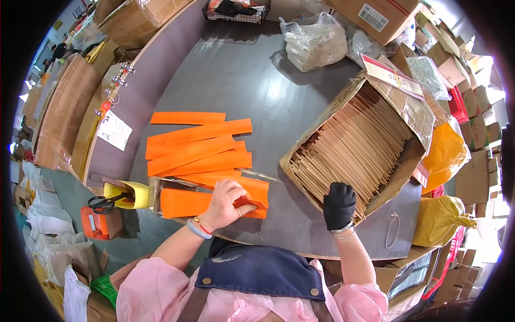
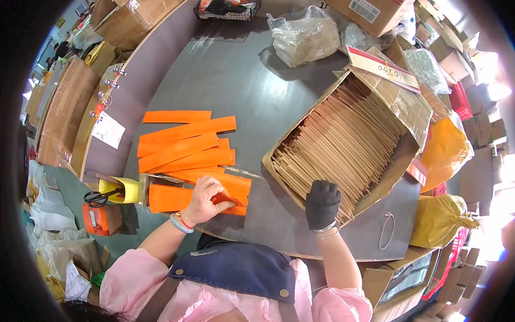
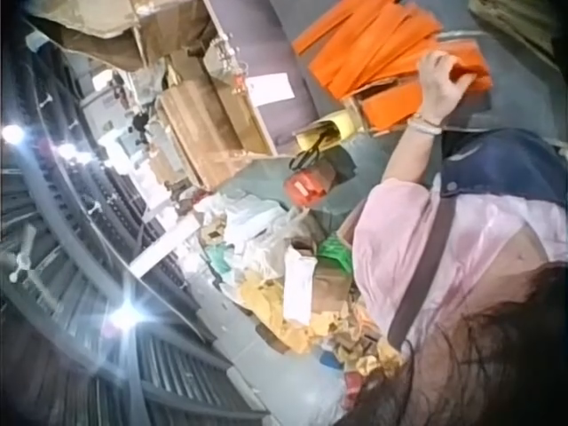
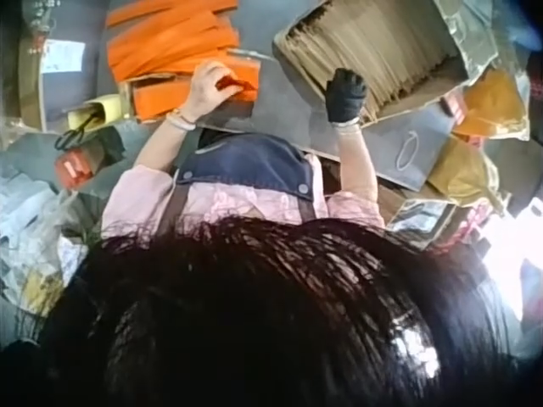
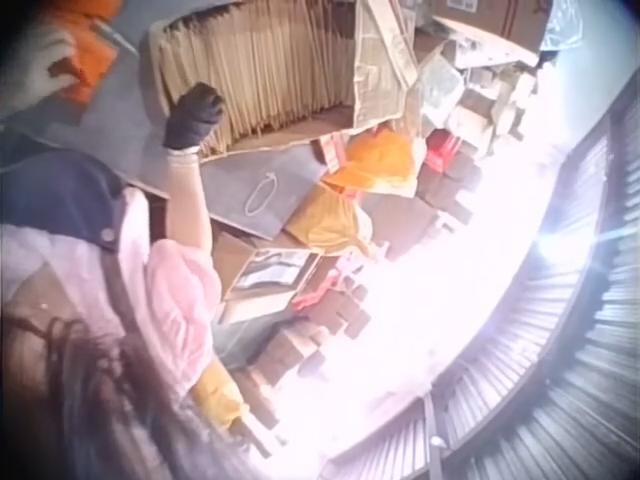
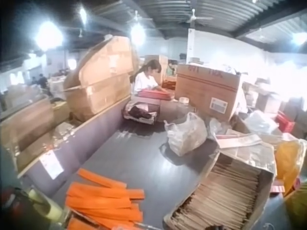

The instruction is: Inserting wooden sticks into orange paper sleeves and bundling them.

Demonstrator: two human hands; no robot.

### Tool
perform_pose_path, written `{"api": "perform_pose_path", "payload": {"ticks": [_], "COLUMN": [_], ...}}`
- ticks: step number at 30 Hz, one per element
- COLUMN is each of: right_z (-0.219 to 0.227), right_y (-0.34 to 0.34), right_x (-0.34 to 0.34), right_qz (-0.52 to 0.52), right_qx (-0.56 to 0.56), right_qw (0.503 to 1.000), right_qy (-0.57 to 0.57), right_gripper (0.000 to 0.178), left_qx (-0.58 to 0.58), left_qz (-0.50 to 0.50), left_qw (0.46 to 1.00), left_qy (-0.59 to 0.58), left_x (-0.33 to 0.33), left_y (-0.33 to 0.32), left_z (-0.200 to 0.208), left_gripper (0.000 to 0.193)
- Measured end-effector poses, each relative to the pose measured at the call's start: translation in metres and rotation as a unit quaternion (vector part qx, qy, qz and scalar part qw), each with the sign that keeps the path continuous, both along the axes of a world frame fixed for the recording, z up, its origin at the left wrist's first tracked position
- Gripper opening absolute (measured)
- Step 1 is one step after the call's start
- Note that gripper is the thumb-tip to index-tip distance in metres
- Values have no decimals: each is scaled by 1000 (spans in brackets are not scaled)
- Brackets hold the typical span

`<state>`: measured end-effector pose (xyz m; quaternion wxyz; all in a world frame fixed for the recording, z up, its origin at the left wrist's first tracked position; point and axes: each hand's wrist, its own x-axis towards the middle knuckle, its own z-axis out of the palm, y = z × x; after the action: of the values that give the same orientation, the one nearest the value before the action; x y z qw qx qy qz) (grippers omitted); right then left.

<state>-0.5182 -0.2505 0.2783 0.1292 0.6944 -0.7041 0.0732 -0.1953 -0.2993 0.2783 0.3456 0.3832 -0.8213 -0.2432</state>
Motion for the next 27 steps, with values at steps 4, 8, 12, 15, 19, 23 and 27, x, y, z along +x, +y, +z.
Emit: {"api": "perform_pose_path", "payload": {"ticks": [4, 8, 12, 15, 19, 23, 27], "right_z": [-1, 10, 32, 72, 73, 71, 75], "right_y": [-2, 5, 21, 26, 32, 32, 31], "right_x": [-3, 1, 10, 24, 24, 29, 31], "right_qz": [-13, -9, 64, 148, 196, 173, 162], "right_qx": [2, 7, 26, 136, 163, 175, 176], "right_qw": [999, 998, 982, 936, 910, 921, 933], "right_qy": [38, -64, -175, -290, -326, -302, -270], "right_gripper": [19, 20, 21, 31, 38, 36, 35], "left_qx": [12, 58, 69, 88, 90, 88, 90], "left_qz": [-11, -27, -48, -50, -56, -63, -56], "left_qw": [1000, 998, 996, 995, 994, 994, 994], "left_qy": [2, -2, 10, 20, 33, 24, 18], "left_x": [-1, 3, 8, 10, 8, 8, 8], "left_y": [-2, -1, -2, -3, -3, -3, -4], "left_z": [9, 5, -2, -4, -1, -2, 0], "left_gripper": [38, 36, 25, 18, 16, 17, 19]}}
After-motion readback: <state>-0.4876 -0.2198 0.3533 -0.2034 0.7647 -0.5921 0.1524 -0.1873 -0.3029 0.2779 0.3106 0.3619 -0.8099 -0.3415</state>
